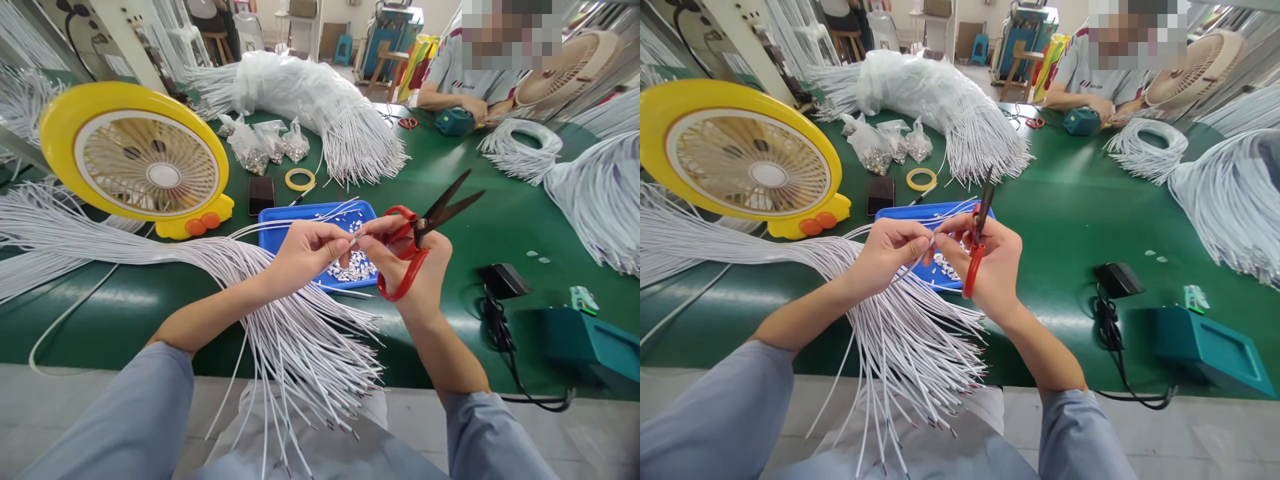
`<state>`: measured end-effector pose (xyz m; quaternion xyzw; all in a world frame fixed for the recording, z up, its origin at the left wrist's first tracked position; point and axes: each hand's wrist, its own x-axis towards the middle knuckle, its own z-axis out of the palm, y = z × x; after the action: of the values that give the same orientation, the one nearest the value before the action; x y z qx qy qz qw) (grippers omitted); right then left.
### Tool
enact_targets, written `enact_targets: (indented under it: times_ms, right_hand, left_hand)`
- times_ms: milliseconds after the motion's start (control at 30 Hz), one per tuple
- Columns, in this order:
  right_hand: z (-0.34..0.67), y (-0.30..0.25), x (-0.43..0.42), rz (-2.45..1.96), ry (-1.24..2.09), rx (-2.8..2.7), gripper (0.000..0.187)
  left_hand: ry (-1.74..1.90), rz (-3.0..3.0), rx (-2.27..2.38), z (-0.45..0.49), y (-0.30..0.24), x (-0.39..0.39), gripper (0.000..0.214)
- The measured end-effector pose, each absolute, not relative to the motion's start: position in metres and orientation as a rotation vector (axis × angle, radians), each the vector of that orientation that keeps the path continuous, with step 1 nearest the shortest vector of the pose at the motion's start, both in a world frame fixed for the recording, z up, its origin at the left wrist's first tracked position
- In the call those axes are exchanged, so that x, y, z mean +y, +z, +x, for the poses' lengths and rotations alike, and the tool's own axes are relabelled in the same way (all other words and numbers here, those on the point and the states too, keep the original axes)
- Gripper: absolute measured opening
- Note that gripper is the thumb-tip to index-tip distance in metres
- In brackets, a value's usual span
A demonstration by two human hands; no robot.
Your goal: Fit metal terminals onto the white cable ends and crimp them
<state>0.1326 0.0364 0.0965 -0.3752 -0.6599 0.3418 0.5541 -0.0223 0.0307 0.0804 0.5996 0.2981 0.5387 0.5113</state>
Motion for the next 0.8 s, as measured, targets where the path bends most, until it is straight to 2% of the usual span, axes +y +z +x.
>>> enact_targets:
  times_ms: [300,633,800]
  right_hand:
    - [0.1311,0.0899,0.0419,-0.805,0.870,-1.448,0.007]
    - [0.1324,0.0906,0.0416,-0.884,0.793,-1.542,0.005]
    - [0.1350,0.0961,0.0459,-0.962,0.679,-1.646,0.006]
  left_hand:
    - [1.548,1.565,0.870,-0.0160,0.0726,0.0321,0.021]
    - [1.262,1.445,0.723,-0.0241,0.0822,0.0367,0.036]
    - [1.375,1.567,0.801,-0.0258,0.0817,0.0377,0.027]
